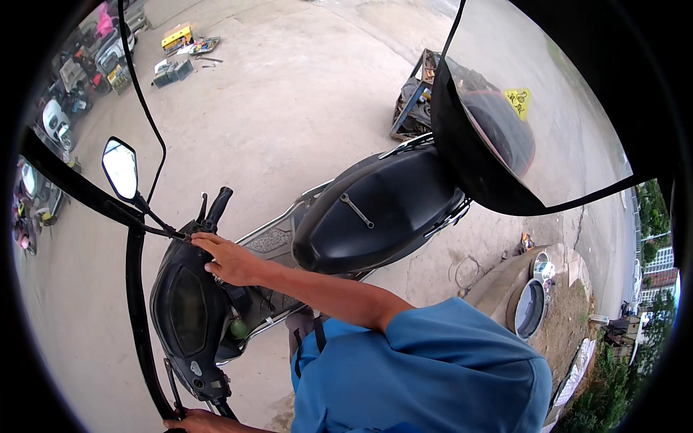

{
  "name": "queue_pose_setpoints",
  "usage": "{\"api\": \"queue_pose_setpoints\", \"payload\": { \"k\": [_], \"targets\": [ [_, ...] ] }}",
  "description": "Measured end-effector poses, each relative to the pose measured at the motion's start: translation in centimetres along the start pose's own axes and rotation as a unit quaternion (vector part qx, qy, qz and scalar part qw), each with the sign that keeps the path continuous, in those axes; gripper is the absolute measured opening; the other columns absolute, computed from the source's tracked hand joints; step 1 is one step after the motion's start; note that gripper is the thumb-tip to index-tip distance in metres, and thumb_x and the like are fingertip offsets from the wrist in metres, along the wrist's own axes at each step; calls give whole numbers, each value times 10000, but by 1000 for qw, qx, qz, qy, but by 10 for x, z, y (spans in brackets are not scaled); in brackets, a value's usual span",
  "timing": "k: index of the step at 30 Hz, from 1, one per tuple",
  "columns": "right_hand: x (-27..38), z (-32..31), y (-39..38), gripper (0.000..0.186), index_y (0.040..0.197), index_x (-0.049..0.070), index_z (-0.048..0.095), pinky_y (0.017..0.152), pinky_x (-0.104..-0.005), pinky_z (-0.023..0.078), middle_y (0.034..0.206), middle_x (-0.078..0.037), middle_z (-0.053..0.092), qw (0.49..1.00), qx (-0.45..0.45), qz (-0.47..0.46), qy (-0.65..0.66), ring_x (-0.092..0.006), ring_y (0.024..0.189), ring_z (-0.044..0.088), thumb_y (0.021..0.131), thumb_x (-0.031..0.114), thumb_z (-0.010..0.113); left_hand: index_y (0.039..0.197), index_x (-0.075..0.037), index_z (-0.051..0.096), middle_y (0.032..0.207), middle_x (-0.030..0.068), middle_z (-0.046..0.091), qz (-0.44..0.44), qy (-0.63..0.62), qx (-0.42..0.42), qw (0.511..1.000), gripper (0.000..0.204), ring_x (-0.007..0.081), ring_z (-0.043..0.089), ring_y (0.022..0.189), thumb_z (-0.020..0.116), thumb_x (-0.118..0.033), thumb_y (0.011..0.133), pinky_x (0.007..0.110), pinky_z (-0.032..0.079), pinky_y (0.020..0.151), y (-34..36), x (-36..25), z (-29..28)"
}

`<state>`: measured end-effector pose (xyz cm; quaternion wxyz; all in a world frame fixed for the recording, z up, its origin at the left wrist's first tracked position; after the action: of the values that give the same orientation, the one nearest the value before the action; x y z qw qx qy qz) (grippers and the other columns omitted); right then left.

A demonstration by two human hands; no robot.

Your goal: The person repairs a scooter canopy and rearview mirror by tightening bolts and nuts using a wrench and a screwdriver.

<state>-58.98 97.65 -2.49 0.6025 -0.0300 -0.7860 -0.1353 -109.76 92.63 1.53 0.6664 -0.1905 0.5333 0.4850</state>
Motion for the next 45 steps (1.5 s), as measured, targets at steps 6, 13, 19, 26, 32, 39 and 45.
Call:
{"api": "queue_pose_setpoints", "payload": {
  "k": [6,13,19,26,32,39,45],
  "targets": [
    [1,-3,5,507,1388,-1,437,1033,-396,440,1455,-160,441,999,32,20,-18,-336,1267,512,897,4,562,1101,100,584,975,178,608,-27,83,-72,994,420,252,589,757,711,-261,929,350,565,666,-16,-10,-8],
    [-7,-19,60,441,1369,7,492,914,-354,503,1263,-177,629,999,5,46,-24,-284,1043,645,931,22,541,1079,-15,548,971,75,554,-68,-8,-43,997,281,157,455,682,677,-231,955,327,508,667,-21,-17,15],
    [4,6,125,648,1389,-103,427,888,-326,520,1277,-210,612,989,42,68,126,-261,1060,656,904,248,676,1086,-33,540,934,49,524,-70,1,-39,997,269,152,464,680,679,-220,951,337,533,679,-21,-13,7],
    [34,21,199,453,1065,10,557,632,-256,556,896,-68,603,951,43,137,273,-162,765,664,839,324,792,1073,-28,527,912,52,519,-69,0,-24,997,280,147,460,673,681,-227,951,339,536,666,-24,-11,8],
    [32,35,215,541,998,88,500,375,-191,348,782,-40,525,920,18,166,355,-73,530,473,771,455,826,1086,-27,524,899,48,516,-87,4,-32,996,292,133,461,665,673,-243,958,332,540,683,-26,-7,5],
    [40,37,211,510,979,111,460,342,-190,276,673,-28,495,921,9,157,358,-53,444,406,842,524,727,1079,-23,530,871,34,501,-102,24,-41,994,282,114,469,657,648,-258,975,330,542,693,-24,-5,2],
    [33,34,207,566,1045,54,518,386,-197,351,742,-58,576,933,-41,122,337,-71,495,487,823,520,750,1110,-27,510,918,37,496,-118,31,-45,991,319,120,462,688,642,-286,979,330,527,720,-24,2,0]
  ]
}}
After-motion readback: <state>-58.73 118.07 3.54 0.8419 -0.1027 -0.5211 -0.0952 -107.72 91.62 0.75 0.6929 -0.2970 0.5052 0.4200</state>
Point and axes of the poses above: each hand's wrist, its own y-axis towards the middle knuckle, its own z-axis out of the palm, x = y × z, the point moved 9 cm from there along y, towards the middle knuckle
